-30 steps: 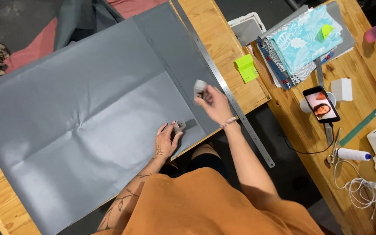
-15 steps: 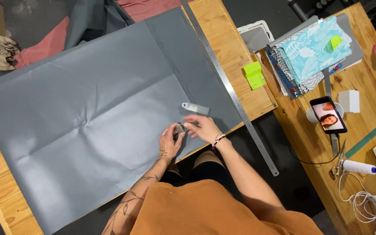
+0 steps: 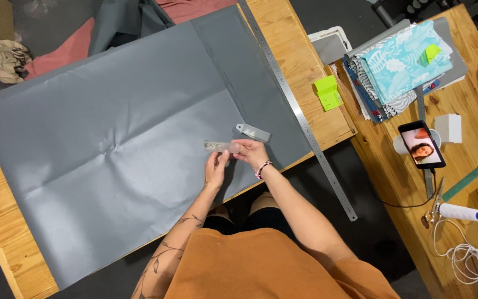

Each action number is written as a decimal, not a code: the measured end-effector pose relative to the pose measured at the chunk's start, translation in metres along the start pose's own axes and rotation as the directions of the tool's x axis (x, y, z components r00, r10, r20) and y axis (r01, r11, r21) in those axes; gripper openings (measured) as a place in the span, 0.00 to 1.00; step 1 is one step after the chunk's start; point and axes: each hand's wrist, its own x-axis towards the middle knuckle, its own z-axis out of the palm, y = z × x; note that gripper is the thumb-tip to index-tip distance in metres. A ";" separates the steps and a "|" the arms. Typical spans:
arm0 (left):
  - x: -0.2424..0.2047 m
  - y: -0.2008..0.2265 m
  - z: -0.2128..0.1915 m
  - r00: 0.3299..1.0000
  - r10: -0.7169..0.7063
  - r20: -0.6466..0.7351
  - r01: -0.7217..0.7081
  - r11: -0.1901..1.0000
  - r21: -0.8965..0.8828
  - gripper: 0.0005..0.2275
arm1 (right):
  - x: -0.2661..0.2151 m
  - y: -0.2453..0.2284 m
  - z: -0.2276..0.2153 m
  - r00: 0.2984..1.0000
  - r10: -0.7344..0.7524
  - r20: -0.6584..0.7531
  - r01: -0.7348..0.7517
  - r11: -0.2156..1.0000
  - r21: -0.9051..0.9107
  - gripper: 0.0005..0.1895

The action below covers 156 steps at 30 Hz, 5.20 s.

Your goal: The person pins a large piece of gray fabric onto a wooden table using straight pins. They smooth the fabric and secure it at multiple points along the edges and center.

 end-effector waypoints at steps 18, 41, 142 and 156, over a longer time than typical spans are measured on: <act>-0.007 0.059 -0.001 0.992 -0.059 -0.108 0.010 0.913 -0.407 0.24 | 0.011 0.008 0.022 0.995 -0.085 -0.046 0.085 0.996 0.008 0.21; -0.023 0.122 -0.015 0.981 -0.192 0.012 0.128 0.604 -0.787 0.12 | -0.020 -0.046 0.081 0.948 -0.316 0.034 0.282 0.786 -0.550 0.11; -0.045 0.077 0.053 0.562 0.465 0.684 -0.791 0.059 0.609 0.22 | -0.081 0.006 -0.075 0.898 -0.198 -0.394 -0.210 0.593 -0.777 0.06; -0.040 0.093 0.054 0.574 0.481 0.662 -0.795 0.136 0.591 0.18 | -0.084 0.010 -0.075 0.887 -0.201 -0.416 -0.165 0.703 -0.692 0.05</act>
